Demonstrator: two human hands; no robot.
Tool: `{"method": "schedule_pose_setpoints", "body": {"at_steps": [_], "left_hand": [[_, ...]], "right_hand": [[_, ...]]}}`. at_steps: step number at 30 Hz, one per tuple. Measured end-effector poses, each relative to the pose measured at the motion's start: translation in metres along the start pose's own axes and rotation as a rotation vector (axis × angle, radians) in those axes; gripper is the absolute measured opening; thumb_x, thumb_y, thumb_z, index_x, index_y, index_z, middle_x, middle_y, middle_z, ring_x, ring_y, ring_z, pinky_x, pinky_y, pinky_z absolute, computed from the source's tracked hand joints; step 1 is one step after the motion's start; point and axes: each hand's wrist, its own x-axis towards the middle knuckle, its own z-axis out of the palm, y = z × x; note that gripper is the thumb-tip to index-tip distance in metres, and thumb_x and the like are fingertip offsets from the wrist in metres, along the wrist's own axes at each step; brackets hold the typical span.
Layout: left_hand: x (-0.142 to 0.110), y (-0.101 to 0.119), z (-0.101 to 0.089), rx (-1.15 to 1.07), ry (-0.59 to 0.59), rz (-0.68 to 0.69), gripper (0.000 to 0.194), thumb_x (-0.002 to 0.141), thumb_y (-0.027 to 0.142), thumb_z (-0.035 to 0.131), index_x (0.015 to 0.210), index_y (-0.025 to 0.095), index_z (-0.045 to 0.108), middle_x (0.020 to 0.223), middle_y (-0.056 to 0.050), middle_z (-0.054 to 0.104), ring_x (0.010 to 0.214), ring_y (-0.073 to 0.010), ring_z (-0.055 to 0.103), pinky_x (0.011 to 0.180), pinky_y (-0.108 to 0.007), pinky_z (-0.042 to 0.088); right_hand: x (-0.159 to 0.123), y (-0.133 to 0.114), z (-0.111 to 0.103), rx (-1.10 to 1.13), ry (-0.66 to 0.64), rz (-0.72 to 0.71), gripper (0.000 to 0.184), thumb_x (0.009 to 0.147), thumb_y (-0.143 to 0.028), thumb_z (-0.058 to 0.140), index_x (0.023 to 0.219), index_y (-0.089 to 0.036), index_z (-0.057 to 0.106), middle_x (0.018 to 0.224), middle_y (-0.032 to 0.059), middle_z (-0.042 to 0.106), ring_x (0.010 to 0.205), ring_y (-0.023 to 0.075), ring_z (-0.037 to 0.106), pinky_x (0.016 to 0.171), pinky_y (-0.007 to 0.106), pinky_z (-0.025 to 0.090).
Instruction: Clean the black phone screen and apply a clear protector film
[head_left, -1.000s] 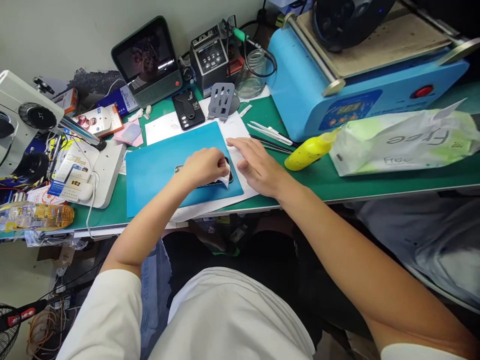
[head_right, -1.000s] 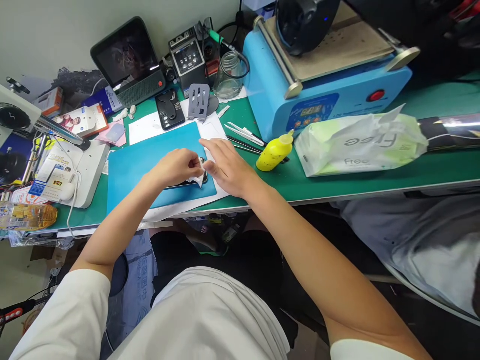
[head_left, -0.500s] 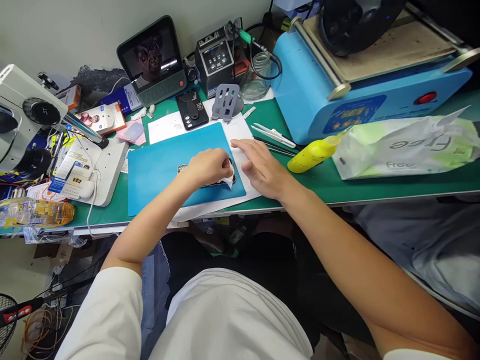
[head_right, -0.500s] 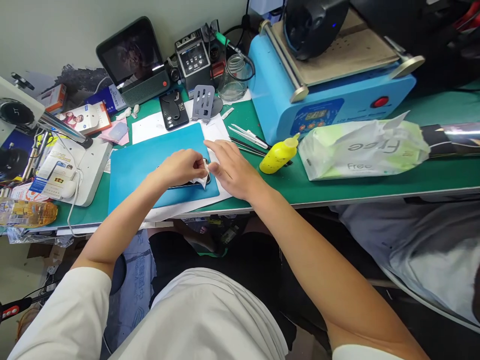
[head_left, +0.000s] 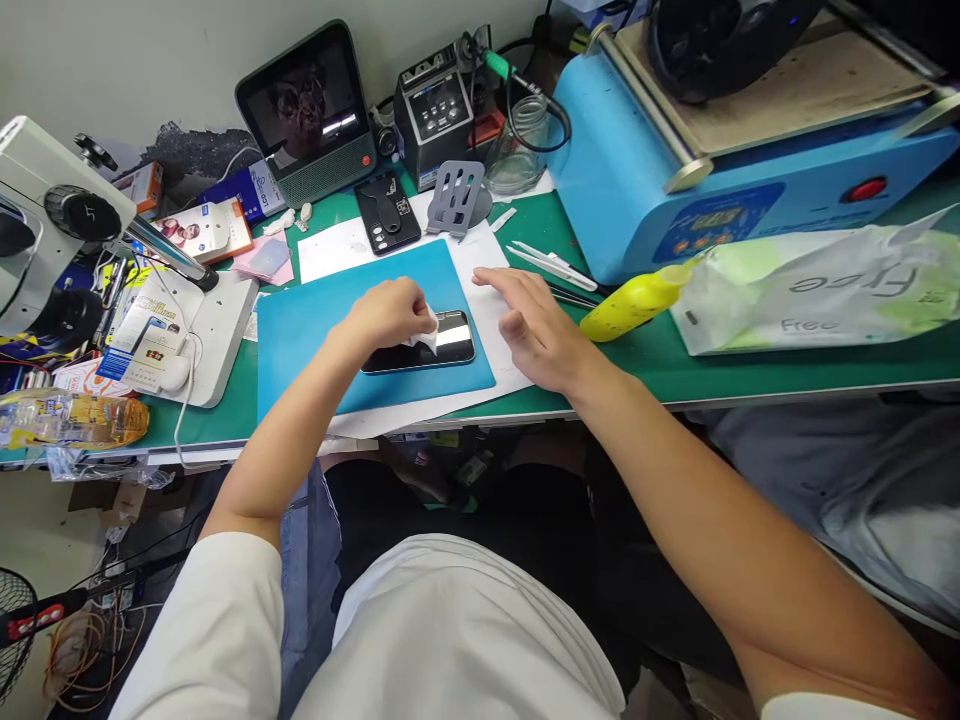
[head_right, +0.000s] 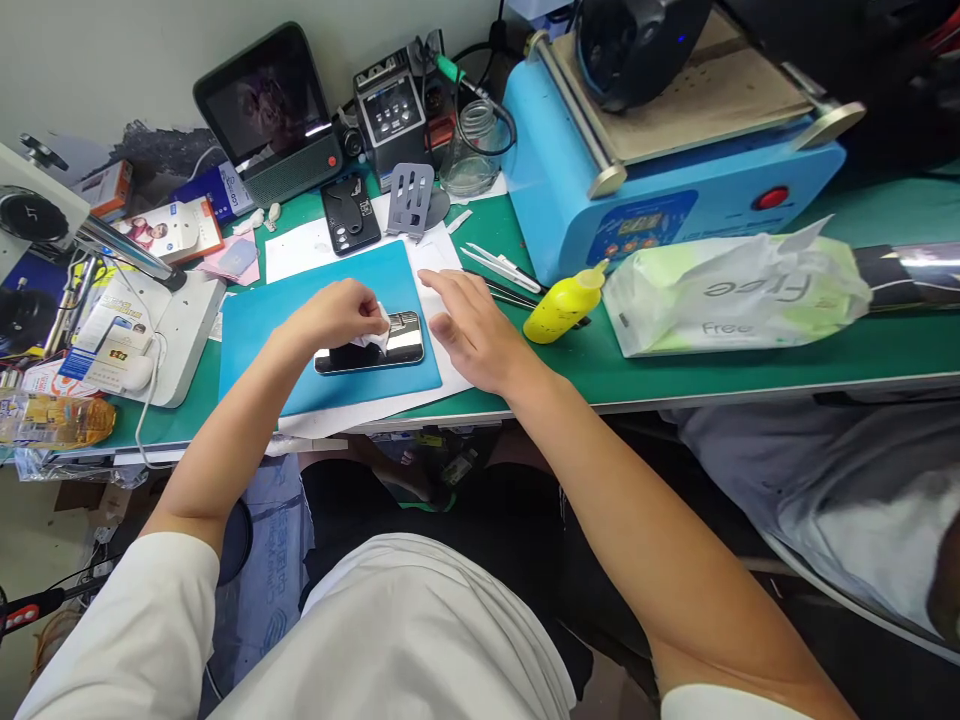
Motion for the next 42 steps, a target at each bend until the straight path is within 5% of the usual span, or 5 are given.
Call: {"method": "schedule_pose_setpoints", "body": {"at_steps": [6,11,24,31,42], "left_hand": [[-0.032,-0.053,-0.015,-0.08,0.058,-0.098,0.018,0.082,0.021,0.069,0.066,0.02,0.061,0.069,-0.002,0.066,0.064,-0.0153,0.055,0.059,-0.031,0.035],[-0.056,-0.071,-0.009,-0.129,0.096,-0.142,0.016,0.087,0.027,0.069,0.074,0.019,0.066,0.071,-0.003,0.069,0.064,-0.0148,0.056,0.059,-0.031,0.035],[-0.028,-0.082,-0.031,-0.195,-0.061,-0.157,0.018,0.078,0.03,0.077,0.069,0.02,0.066,0.067,-0.001,0.062,0.064,-0.0142,0.053,0.061,-0.03,0.036],[-0.006,-0.063,-0.037,-0.043,-0.175,-0.204,0.029,0.077,0.039,0.081,0.067,0.021,0.06,0.071,-0.001,0.064,0.068,-0.0165,0.056,0.062,-0.031,0.035],[0.031,0.022,-0.015,0.092,-0.134,-0.067,0.032,0.079,0.043,0.082,0.07,0.02,0.062,0.075,-0.004,0.065,0.078,-0.0224,0.063,0.068,-0.033,0.039]], "right_hand": [[-0.001,0.001,0.001,0.019,-0.012,0.011,0.092,0.094,-0.084,0.008,0.158,-0.03,0.046,0.155,0.0116,0.057,0.149,0.0379,0.046,0.125,0.066,0.036],[0.001,-0.004,-0.001,0.017,-0.051,0.028,0.092,0.092,-0.085,0.01,0.158,-0.032,0.047,0.157,0.0115,0.056,0.151,0.0395,0.044,0.125,0.066,0.037],[0.0,-0.003,0.001,0.002,-0.056,0.021,0.093,0.092,-0.085,0.008,0.158,-0.032,0.045,0.157,0.0114,0.056,0.151,0.0396,0.044,0.124,0.065,0.04],[0.001,-0.008,-0.001,0.02,-0.073,0.041,0.099,0.091,-0.086,0.008,0.158,-0.023,0.047,0.158,0.0161,0.054,0.151,0.0405,0.043,0.126,0.064,0.034],[0.001,-0.005,0.001,0.034,-0.044,0.012,0.102,0.091,-0.087,0.008,0.155,-0.02,0.05,0.156,0.0179,0.056,0.149,0.0388,0.045,0.126,0.062,0.034]]}}
